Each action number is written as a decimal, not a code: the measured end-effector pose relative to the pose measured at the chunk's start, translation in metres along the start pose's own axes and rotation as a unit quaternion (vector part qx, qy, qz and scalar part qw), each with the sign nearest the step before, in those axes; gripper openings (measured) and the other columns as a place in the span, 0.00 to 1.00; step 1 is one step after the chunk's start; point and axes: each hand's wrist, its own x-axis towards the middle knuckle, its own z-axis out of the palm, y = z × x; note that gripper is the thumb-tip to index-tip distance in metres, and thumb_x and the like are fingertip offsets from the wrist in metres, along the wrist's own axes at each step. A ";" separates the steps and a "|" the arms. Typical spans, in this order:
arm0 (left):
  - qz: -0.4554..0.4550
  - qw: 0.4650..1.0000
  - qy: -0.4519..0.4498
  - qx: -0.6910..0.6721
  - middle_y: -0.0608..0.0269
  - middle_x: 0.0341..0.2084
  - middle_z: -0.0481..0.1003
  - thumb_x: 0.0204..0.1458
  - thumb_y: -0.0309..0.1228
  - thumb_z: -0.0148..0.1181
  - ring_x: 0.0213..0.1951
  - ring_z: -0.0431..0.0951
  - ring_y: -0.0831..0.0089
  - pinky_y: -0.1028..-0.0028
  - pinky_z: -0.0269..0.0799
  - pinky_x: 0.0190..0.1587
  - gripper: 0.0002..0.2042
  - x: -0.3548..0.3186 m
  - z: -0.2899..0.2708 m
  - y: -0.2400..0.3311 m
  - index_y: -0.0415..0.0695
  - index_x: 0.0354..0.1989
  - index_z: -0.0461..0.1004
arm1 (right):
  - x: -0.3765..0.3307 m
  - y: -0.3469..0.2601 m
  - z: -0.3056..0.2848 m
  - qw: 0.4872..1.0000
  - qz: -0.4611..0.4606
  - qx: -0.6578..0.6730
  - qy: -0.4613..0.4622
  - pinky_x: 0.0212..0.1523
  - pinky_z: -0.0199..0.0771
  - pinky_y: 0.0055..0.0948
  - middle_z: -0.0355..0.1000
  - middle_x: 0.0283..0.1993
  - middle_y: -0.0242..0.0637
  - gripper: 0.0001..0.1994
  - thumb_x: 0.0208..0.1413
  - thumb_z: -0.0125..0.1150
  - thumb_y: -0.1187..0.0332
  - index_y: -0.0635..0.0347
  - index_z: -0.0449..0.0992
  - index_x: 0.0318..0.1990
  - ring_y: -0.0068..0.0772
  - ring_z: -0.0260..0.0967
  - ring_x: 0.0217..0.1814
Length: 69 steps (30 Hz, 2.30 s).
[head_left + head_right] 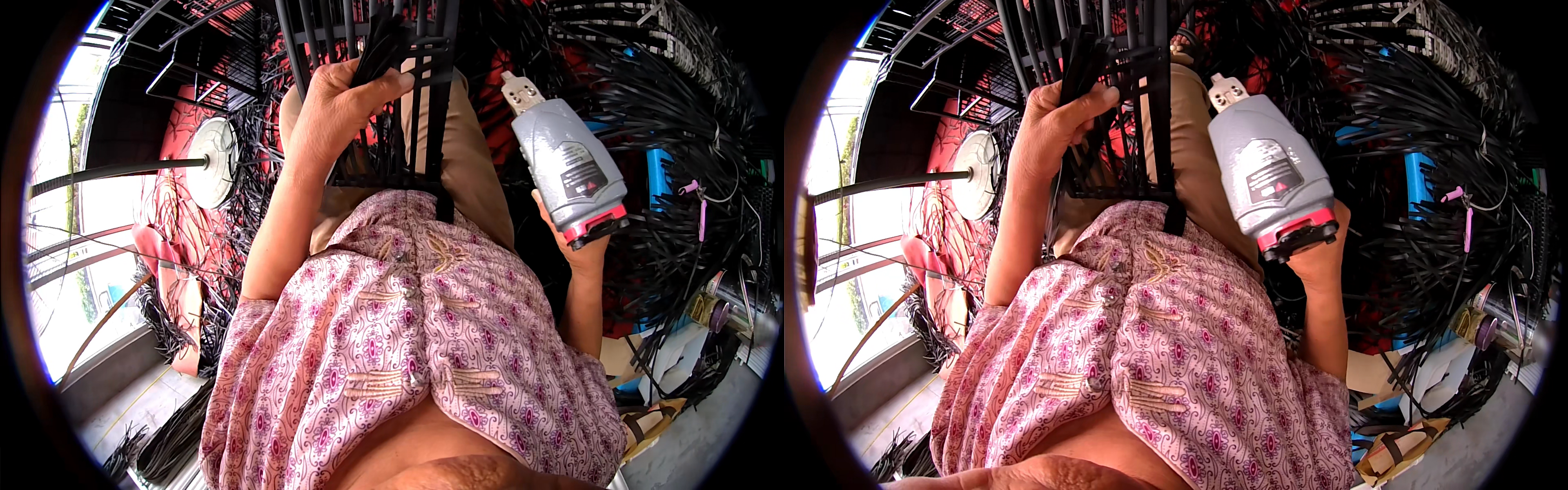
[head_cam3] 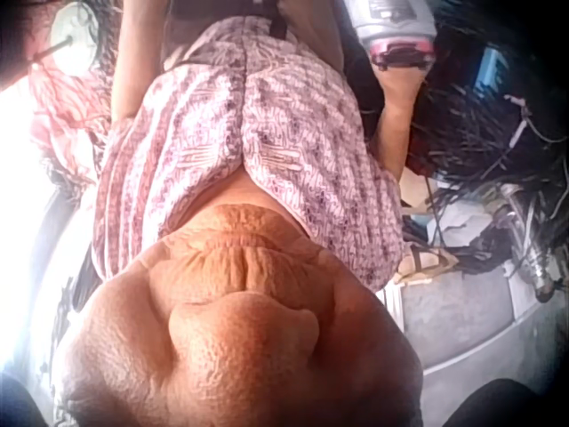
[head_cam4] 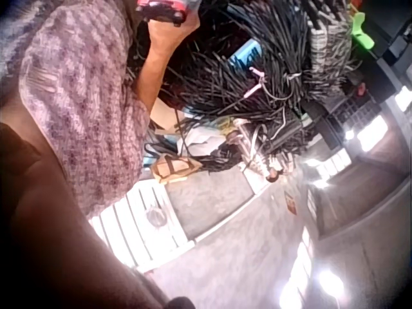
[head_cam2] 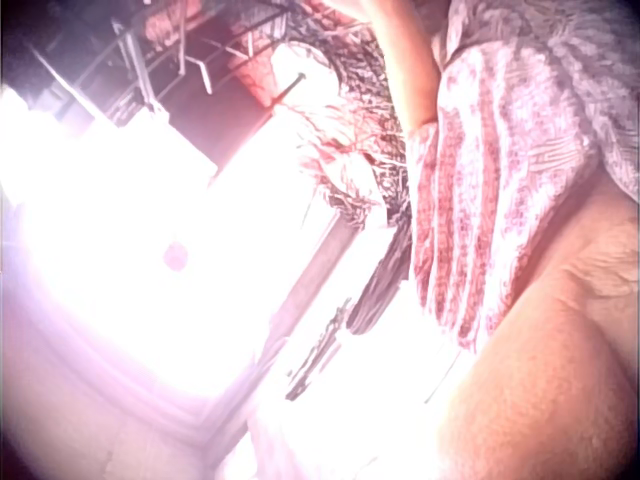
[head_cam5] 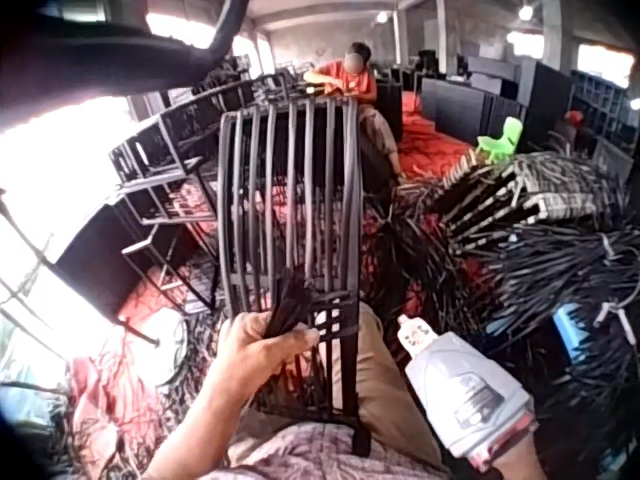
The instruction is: The person sits on the floor and assembles black plastic chair frames. They use a handheld power tool to fasten components together and handle bundles of black plastic strips, inserting them into the chair structure.
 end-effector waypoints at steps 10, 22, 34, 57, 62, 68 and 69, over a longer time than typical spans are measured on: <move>0.102 0.979 -0.005 0.178 0.75 0.16 0.70 0.49 0.31 0.65 0.23 0.66 0.85 0.78 0.63 0.29 0.08 0.025 0.000 -0.005 0.40 0.24 0.75 | 0.039 -0.031 0.015 0.997 -0.076 -0.006 0.016 0.41 0.78 0.28 0.79 0.39 0.44 0.29 0.40 0.73 0.66 0.69 0.73 0.51 0.34 0.80 0.39; 0.120 0.978 0.032 0.165 0.64 0.10 0.68 0.47 0.36 0.63 0.16 0.66 0.83 0.73 0.65 0.22 0.13 0.032 -0.001 -0.010 0.36 0.28 0.79 | 0.064 -0.028 0.024 0.986 -0.133 -0.082 -0.052 0.40 0.79 0.33 0.78 0.40 0.49 0.29 0.38 0.74 0.67 0.70 0.73 0.50 0.44 0.80 0.40; 0.094 0.983 0.033 0.155 0.57 0.11 0.70 0.48 0.37 0.63 0.17 0.69 0.79 0.71 0.68 0.25 0.14 0.031 0.000 -0.006 0.36 0.32 0.79 | 0.073 -0.030 0.030 0.978 -0.141 -0.141 -0.052 0.40 0.78 0.31 0.79 0.39 0.45 0.29 0.37 0.74 0.65 0.70 0.73 0.49 0.40 0.80 0.38; 0.163 0.935 0.106 0.297 0.40 0.18 0.72 0.42 0.35 0.61 0.27 0.77 0.45 0.57 0.74 0.34 0.14 0.031 0.004 0.004 0.32 0.23 0.75 | 0.075 -0.032 0.025 0.975 -0.145 -0.162 -0.049 0.38 0.77 0.32 0.78 0.37 0.45 0.29 0.37 0.74 0.65 0.70 0.73 0.49 0.41 0.80 0.36; 0.141 0.932 0.086 0.321 0.55 0.14 0.73 0.49 0.42 0.62 0.19 0.76 0.64 0.65 0.69 0.27 0.15 0.033 0.001 -0.001 0.43 0.36 0.80 | 0.077 -0.032 0.024 0.970 -0.159 -0.174 -0.054 0.38 0.78 0.32 0.78 0.38 0.46 0.29 0.38 0.74 0.66 0.70 0.73 0.50 0.42 0.80 0.37; 0.141 0.931 0.085 0.327 0.55 0.14 0.72 0.49 0.41 0.61 0.18 0.75 0.66 0.66 0.69 0.26 0.14 0.033 0.002 -0.002 0.43 0.36 0.80 | 0.078 -0.033 0.026 0.970 -0.159 -0.178 -0.050 0.38 0.78 0.32 0.78 0.38 0.47 0.30 0.37 0.74 0.67 0.70 0.72 0.51 0.42 0.80 0.38; 0.141 0.931 0.083 0.327 0.55 0.14 0.72 0.49 0.41 0.61 0.18 0.74 0.67 0.66 0.69 0.26 0.14 0.033 0.002 -0.002 0.43 0.36 0.80 | 0.078 -0.033 0.026 0.969 -0.161 -0.180 -0.050 0.38 0.78 0.32 0.78 0.38 0.47 0.30 0.37 0.74 0.67 0.70 0.72 0.51 0.42 0.80 0.38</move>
